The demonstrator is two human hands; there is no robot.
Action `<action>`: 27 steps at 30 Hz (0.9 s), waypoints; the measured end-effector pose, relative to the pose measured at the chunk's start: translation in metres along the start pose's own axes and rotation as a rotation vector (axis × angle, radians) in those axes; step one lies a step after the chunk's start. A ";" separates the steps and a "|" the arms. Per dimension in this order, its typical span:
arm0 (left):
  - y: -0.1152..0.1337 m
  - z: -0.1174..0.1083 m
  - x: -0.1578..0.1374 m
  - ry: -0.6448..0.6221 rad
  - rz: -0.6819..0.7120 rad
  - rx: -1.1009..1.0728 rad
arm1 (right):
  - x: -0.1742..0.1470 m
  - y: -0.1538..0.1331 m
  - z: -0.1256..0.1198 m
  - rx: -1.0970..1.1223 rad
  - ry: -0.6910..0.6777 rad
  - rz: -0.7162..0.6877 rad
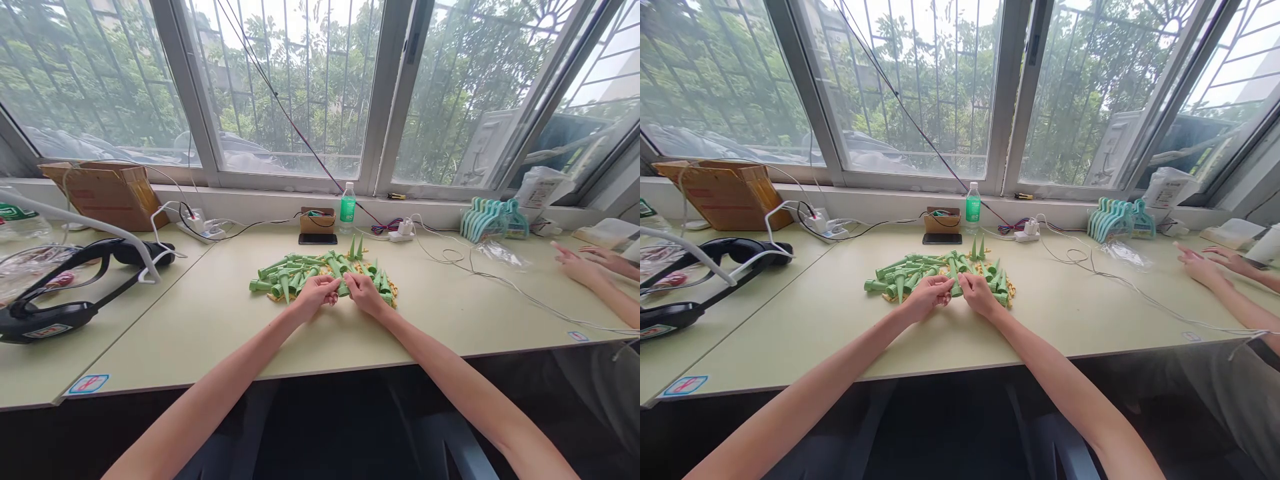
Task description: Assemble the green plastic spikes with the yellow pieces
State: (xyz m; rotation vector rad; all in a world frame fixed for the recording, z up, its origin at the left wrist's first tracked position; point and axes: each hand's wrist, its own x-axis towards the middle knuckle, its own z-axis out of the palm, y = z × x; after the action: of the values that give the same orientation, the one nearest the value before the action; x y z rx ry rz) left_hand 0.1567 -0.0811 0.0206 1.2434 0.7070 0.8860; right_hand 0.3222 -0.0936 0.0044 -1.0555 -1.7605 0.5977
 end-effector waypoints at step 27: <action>0.000 0.010 0.002 0.064 -0.007 0.119 | 0.000 0.000 0.002 -0.066 0.006 -0.014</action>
State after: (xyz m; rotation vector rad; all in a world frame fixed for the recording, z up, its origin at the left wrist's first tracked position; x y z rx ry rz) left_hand 0.1659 -0.0845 0.0225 1.3219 0.8249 0.8921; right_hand 0.3206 -0.0929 0.0037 -1.0878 -1.7915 0.5308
